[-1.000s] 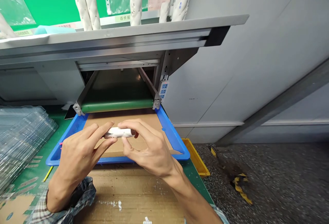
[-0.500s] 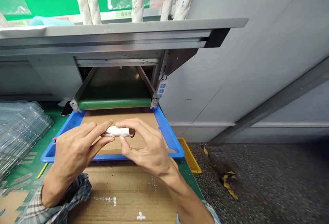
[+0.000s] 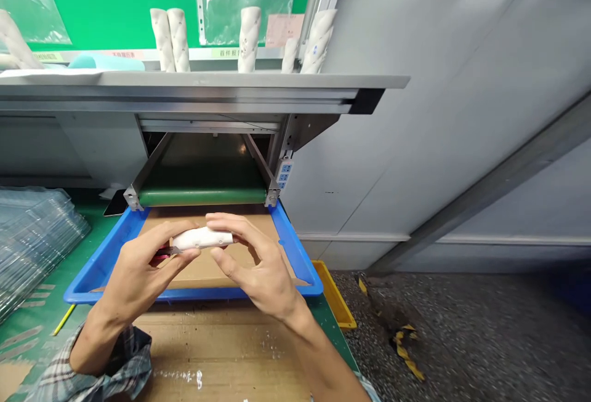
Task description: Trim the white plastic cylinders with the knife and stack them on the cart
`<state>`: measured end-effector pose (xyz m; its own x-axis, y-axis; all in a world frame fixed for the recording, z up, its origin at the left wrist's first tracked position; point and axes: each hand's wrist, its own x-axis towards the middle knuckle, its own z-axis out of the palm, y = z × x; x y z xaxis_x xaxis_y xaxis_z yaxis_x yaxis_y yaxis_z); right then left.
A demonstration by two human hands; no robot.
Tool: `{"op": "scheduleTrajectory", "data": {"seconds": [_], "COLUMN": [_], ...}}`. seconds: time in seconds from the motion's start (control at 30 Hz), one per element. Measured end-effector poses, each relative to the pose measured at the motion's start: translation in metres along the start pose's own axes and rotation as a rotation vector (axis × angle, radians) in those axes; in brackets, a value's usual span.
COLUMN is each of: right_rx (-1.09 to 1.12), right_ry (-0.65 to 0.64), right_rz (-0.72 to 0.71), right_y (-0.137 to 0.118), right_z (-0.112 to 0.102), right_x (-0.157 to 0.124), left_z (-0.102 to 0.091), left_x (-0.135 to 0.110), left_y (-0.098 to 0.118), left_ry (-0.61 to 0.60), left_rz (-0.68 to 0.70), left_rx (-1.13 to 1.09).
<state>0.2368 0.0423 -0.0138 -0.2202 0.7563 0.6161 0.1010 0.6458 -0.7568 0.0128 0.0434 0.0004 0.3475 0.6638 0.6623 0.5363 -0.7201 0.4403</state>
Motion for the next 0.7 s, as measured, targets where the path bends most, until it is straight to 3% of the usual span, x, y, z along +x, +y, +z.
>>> {"op": "scheduleTrajectory", "data": {"seconds": [0.43, 0.57, 0.7], "right_rx": [0.079, -0.067, -0.412], "right_ry": [0.029, 0.004, 0.008], "right_rz": [0.069, -0.055, -0.26], "right_y": [0.0059, 0.0027, -0.0007], "right_z": [0.0005, -0.0019, 0.001], "right_x": [-0.0012, -0.0005, 0.0031], "left_z": [-0.0058, -0.0068, -0.0006], "left_x": [0.0048, 0.0044, 0.002], "left_y": [0.0002, -0.0005, 0.0003], "left_ry": [0.043, 0.046, 0.083], "left_rz": [-0.049, -0.06, -0.022], "left_rx": [-0.174, -0.175, -0.1]}}
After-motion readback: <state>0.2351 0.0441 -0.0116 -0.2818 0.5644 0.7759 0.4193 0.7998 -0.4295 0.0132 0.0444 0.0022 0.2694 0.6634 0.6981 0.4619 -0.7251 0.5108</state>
